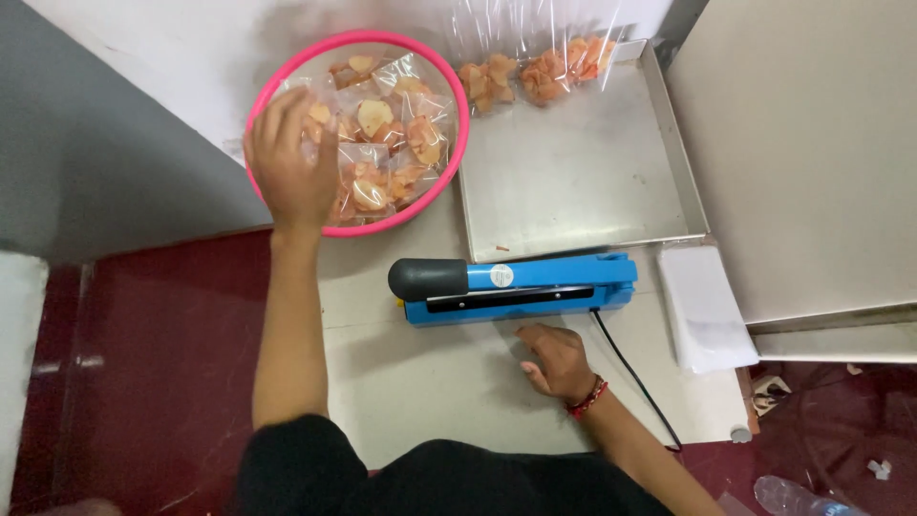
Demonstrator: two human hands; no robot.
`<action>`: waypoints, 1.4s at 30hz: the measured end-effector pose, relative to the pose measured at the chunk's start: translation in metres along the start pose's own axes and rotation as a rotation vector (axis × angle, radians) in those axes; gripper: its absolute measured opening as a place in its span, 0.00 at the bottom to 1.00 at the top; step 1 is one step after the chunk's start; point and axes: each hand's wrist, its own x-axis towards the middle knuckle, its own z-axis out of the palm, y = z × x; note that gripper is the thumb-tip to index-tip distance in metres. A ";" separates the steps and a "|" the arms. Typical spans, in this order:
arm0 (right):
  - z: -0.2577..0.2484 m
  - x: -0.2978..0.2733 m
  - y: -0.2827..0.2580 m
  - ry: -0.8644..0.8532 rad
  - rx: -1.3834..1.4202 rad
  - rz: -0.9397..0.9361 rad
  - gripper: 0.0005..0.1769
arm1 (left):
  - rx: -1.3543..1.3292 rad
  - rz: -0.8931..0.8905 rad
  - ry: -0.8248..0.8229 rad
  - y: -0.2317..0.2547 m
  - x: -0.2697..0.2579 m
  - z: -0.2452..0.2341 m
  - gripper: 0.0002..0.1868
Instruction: Sealing small plastic bags containing snacks using a manual impulse sealer on a tabletop.
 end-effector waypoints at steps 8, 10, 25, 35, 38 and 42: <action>-0.027 0.033 -0.027 0.185 -0.136 -0.296 0.23 | -0.523 0.373 0.746 0.140 -0.147 -0.039 0.04; -0.057 0.018 -0.021 0.081 -0.255 -0.169 0.19 | -0.662 0.520 0.543 0.170 -0.176 -0.023 0.06; -0.145 0.214 0.200 0.166 0.009 0.597 0.02 | -0.991 0.455 -0.693 0.208 -0.236 0.039 0.08; -0.123 0.269 0.297 0.042 0.025 1.005 0.16 | -1.010 0.305 -0.988 0.204 -0.215 0.027 0.14; -0.112 0.269 0.335 0.040 0.108 0.921 0.15 | -1.094 0.202 -0.994 0.201 -0.220 0.032 0.12; -0.107 0.279 0.334 0.023 0.027 0.849 0.11 | -1.075 0.139 -1.106 0.202 -0.203 0.022 0.13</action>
